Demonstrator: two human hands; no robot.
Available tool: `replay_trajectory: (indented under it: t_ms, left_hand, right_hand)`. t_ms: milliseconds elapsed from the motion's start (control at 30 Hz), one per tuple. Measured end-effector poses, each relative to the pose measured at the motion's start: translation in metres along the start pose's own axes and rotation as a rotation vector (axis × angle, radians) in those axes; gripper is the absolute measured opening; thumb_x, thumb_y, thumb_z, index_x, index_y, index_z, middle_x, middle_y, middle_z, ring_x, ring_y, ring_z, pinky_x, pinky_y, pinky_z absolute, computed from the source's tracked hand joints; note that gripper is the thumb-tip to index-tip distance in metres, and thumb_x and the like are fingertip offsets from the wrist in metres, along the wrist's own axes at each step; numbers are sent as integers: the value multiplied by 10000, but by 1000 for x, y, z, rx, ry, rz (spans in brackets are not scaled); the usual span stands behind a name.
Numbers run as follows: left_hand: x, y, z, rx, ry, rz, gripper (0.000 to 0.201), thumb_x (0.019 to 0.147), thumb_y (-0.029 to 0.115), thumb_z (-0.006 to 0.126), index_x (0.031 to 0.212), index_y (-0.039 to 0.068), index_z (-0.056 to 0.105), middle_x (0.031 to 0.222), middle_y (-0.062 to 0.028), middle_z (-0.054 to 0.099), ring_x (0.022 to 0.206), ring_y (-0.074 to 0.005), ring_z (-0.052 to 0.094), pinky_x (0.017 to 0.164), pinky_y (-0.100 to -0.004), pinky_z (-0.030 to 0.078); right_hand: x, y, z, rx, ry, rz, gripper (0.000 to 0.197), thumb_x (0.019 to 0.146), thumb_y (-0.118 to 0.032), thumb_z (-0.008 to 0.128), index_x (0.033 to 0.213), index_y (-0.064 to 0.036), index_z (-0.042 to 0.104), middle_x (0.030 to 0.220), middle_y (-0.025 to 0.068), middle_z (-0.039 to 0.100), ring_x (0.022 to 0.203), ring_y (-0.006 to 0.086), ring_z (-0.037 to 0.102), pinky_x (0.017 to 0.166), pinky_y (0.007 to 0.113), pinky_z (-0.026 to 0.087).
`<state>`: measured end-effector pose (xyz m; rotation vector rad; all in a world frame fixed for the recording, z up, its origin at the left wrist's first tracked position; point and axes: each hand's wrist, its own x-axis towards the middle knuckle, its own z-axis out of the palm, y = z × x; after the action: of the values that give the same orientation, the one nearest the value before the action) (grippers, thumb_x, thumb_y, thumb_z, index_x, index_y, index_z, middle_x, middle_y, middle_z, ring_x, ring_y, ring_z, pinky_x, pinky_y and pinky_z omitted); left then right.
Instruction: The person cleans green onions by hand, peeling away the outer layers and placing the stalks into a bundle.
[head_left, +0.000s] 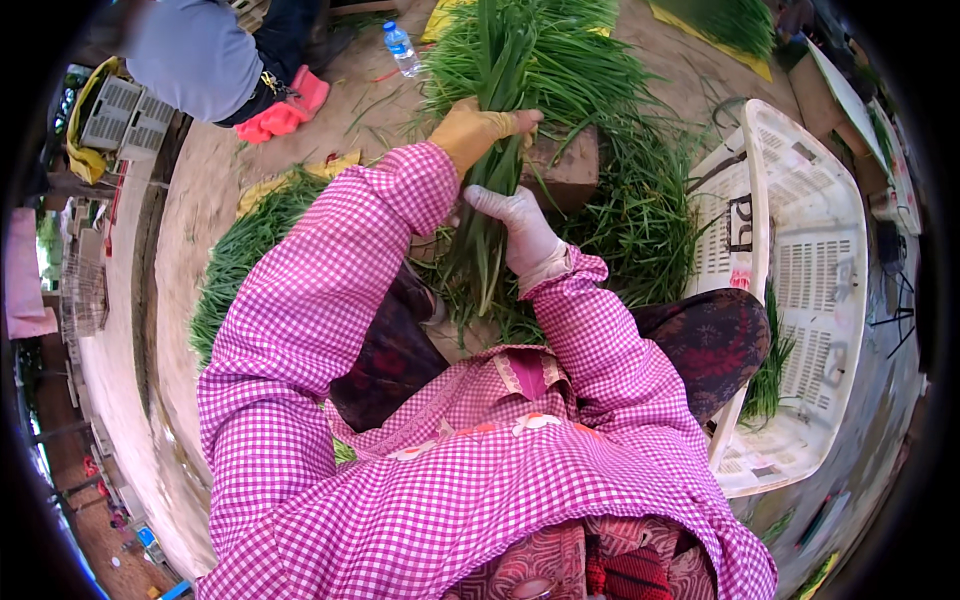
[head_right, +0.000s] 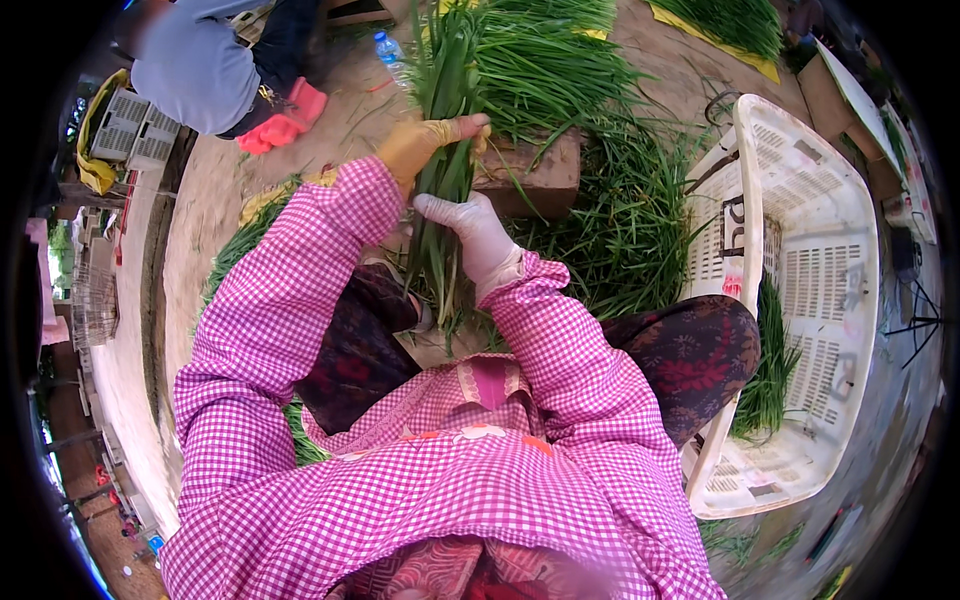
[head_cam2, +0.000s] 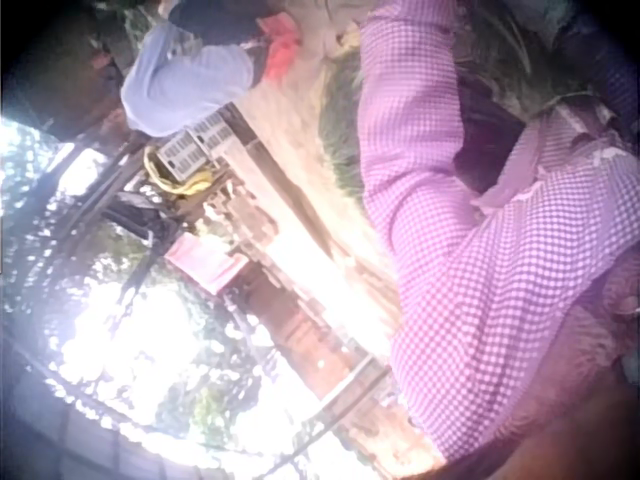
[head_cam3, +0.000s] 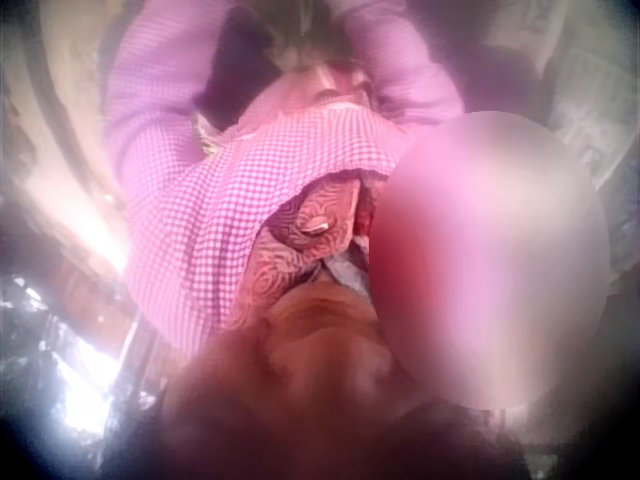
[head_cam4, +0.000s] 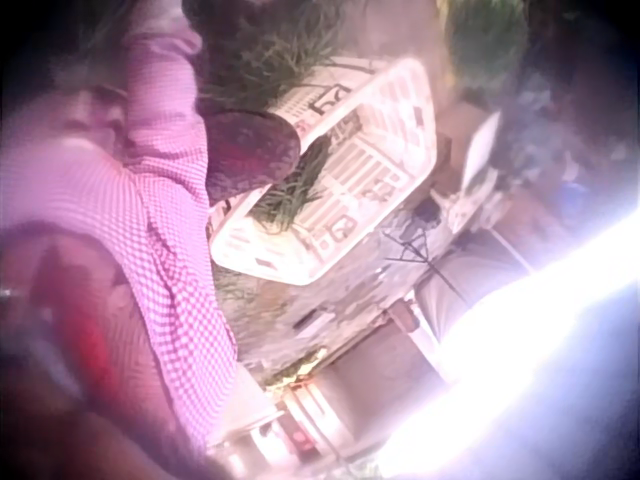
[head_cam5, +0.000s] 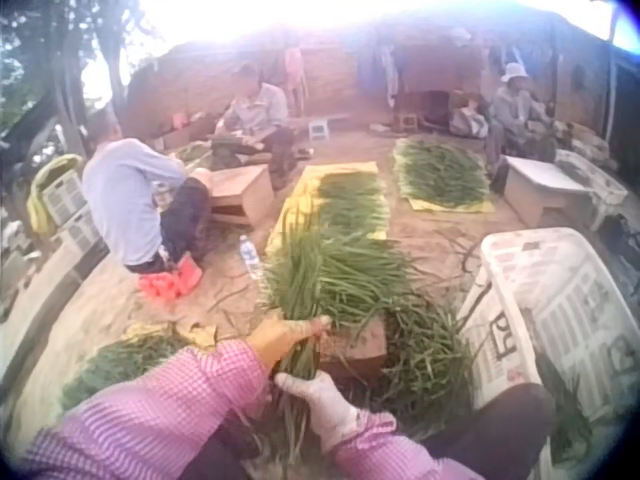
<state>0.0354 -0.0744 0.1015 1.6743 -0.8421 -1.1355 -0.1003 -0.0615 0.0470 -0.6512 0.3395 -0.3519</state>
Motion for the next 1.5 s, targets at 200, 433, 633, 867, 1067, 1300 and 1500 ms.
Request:
replay_trajectory:
  t_ms: [200, 433, 633, 867, 1067, 1300, 1500]
  left_hand:
    - [-18, 25, -31, -22, 94, 233, 838, 768, 460, 675, 1390, 76, 266, 1238, -182, 484, 1174, -308, 462, 924, -477, 409]
    - [-34, -14, -31, 12, -185, -39, 780, 781, 448, 671, 1370, 89, 308, 1328, -150, 419, 1251, -271, 384, 1008, -443, 333]
    - [-67, -45, 44, -143, -259, -37, 892, 693, 165, 790, 1390, 100, 236, 1275, -91, 464, 1204, -218, 421, 1029, -348, 310]
    - [-74, -120, 73, -648, -119, -193, 428, 739, 63, 682, 1127, 32, 505, 985, -115, 620, 867, -251, 618, 782, -393, 504]
    - [-57, -180, 75, -981, 20, -376, 218, 815, 98, 570, 1023, 44, 538, 844, -115, 617, 706, -241, 610, 602, -385, 511]
    - [-49, -190, 72, -1029, 14, -419, 184, 841, 100, 557, 1018, 48, 547, 791, -69, 589, 590, -176, 530, 489, -291, 446]
    - [-39, -191, 70, -1045, -79, -380, 293, 860, 85, 543, 1152, 61, 532, 833, -57, 582, 582, -151, 531, 487, -269, 462]
  right_hand:
    - [0, -35, -25, 208, 46, -245, 433, 845, -197, 589, 1203, 22, 482, 998, 109, 622, 727, 130, 584, 705, 270, 508]
    - [-2, -56, -43, 361, 116, -377, 353, 874, -173, 556, 1163, 21, 499, 1014, 145, 629, 713, 158, 598, 660, 289, 524]
    - [-3, -48, -35, 86, 140, -380, 354, 871, -160, 577, 1155, 38, 508, 978, 156, 642, 756, 160, 612, 706, 269, 509]
    - [14, -23, -67, -612, 269, -251, 468, 828, -427, 639, 1031, -5, 632, 926, 48, 640, 818, 118, 563, 757, 280, 447]
    - [20, 1, -109, -217, 423, -46, 334, 874, -263, 603, 1084, -4, 604, 1024, 79, 627, 896, 164, 597, 828, 302, 452]
    - [17, 10, -124, -526, 401, 38, 301, 908, -192, 487, 1092, 23, 589, 835, 89, 668, 831, 203, 645, 786, 326, 489]
    - [-3, -33, -96, -289, 482, -224, 309, 928, -220, 454, 993, 43, 603, 751, 146, 669, 686, 227, 660, 692, 320, 538]
